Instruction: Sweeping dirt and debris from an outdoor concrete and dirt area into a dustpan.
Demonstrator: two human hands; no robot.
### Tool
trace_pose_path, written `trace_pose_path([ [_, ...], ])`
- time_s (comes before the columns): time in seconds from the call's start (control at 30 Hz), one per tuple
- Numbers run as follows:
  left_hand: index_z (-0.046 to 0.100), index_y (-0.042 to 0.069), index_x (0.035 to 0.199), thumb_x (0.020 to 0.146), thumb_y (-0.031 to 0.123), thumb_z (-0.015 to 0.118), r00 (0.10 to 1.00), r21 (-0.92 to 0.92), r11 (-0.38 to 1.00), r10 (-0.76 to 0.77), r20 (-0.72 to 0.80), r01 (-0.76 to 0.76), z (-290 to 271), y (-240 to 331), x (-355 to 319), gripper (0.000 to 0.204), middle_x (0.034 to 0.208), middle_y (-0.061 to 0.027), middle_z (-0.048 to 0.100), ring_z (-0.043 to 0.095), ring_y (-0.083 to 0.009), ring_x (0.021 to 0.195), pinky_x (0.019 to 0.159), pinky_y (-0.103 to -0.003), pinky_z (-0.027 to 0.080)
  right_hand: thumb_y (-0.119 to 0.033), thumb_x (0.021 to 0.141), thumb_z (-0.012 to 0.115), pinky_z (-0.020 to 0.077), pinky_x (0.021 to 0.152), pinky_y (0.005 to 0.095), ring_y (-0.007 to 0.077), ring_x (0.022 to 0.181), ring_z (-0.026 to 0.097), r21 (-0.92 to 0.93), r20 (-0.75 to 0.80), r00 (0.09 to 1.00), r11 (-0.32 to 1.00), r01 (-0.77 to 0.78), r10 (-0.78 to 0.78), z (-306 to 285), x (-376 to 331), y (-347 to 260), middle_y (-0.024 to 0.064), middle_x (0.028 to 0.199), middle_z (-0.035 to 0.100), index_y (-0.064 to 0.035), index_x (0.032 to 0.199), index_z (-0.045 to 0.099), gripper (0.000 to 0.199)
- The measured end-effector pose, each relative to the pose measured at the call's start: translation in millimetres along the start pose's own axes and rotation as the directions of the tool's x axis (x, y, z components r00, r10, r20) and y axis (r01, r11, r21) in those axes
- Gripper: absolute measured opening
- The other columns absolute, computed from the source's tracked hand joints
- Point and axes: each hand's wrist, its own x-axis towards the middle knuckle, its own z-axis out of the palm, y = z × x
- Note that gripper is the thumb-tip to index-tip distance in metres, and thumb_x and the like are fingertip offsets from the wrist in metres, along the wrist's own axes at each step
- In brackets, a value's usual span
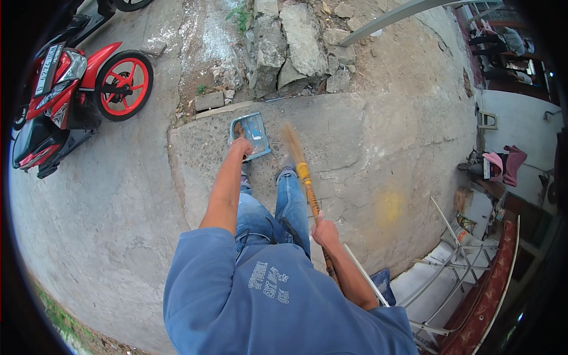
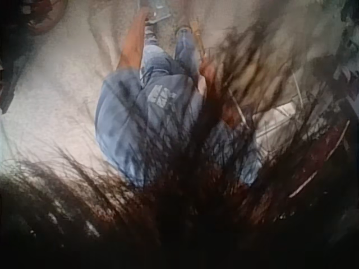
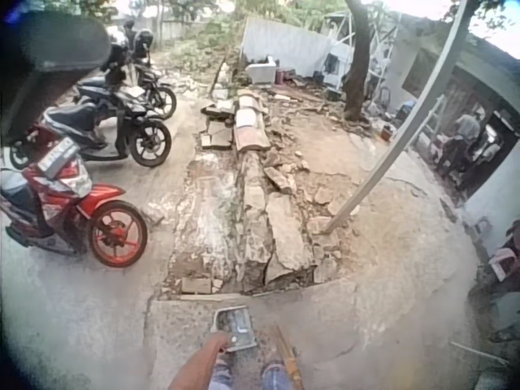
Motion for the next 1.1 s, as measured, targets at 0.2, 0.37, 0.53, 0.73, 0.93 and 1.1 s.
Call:
trace_pose_path([
  [0.2, 0.063, 0.002, 0.076, 0.055, 0.007, 0.050, 0.991, -0.156, 0.981, -0.124, -0.049, 0.115, 0, 13, -23, 0.026, 0.084, -0.0165, 0.062, 0.062, -0.0245, 0.081, 0.063, -0.033, 0.049, -0.018, 0.074, 0.050, 0.0468, 0.069, 0.0456, 0.0402, 0.075, 0.058, 0.038, -0.029, 0.987, 0.987, -0.156, 0.157, 26, 8, -12, 0.0267, 0.077, 0.058, 0.0061, 0.118, 0.039, 0.051],
  [0.37, 0.062, 0.001, 0.075, 0.050, 0.009, 0.052, 1.000, 0.002, 1.000, -0.010, -0.024, 0.010, -1, 14, -19, 0.028, 0.081, -0.0171, 0.062, 0.062, -0.0261, 0.081, 0.064, -0.034, 0.049, -0.020, 0.075, 0.051, 0.0462, 0.072, 0.0448, 0.0406, 0.079, 0.057, 0.114, 0.136, 0.987, 0.988, -0.101, 0.085, 43, -8, -50, 0.0272, 0.080, 0.058, 0.0068, 0.115, 0.042, 0.049],
  [0.53, 0.062, 0.000, 0.071, 0.056, 0.009, 0.050, 0.999, 0.014, 0.999, 0.032, -0.039, -0.031, -1, 20, -32, 0.022, 0.076, -0.0146, 0.062, 0.064, -0.0229, 0.075, 0.060, -0.032, 0.049, -0.020, 0.075, 0.051, 0.0461, 0.073, 0.0431, 0.0391, 0.081, 0.057, 0.183, 0.094, 0.994, 0.982, 0.045, -0.063, 62, -34, -50, 0.0274, 0.082, 0.058, 0.0078, 0.119, 0.037, 0.054],
  [0.73, 0.063, 0.000, 0.069, 0.059, 0.009, 0.051, 0.999, -0.024, 0.999, -0.042, 0.016, 0.042, 4, -6, -27, 0.018, 0.074, -0.0143, 0.062, 0.064, -0.0216, 0.071, 0.058, -0.033, 0.049, -0.020, 0.074, 0.052, 0.0457, 0.073, 0.0446, 0.0407, 0.079, 0.056, 0.159, 0.040, 0.997, 0.985, -0.072, 0.066, 51, -41, -36, 0.0289, 0.082, 0.057, 0.0081, 0.118, 0.038, 0.054],
  [0.93, 0.064, 0.002, 0.070, 0.062, 0.009, 0.053, 0.993, 0.053, 0.999, 0.006, -0.115, 0.000, 14, -6, -26, 0.015, 0.072, -0.0136, 0.063, 0.063, -0.0210, 0.067, 0.057, -0.033, 0.050, -0.019, 0.074, 0.053, 0.0462, 0.073, 0.0445, 0.0407, 0.081, 0.056, 0.100, 0.006, 0.987, 0.982, -0.158, 0.158, 40, -14, -35, 0.0281, 0.082, 0.057, 0.0075, 0.114, 0.041, 0.050],
  [1.1, 0.066, 0.003, 0.074, 0.060, 0.011, 0.058, 0.995, 0.000, 0.998, -0.056, -0.081, 0.056, 15, 2, -27, 0.018, 0.079, -0.0122, 0.064, 0.063, -0.0202, 0.075, 0.062, -0.033, 0.050, -0.020, 0.074, 0.052, 0.0463, 0.073, 0.0442, 0.0412, 0.081, 0.056, 0.159, 0.093, 0.990, 0.980, -0.120, 0.106, 61, -16, -45, 0.0274, 0.082, 0.058, 0.0068, 0.116, 0.041, 0.050],
])
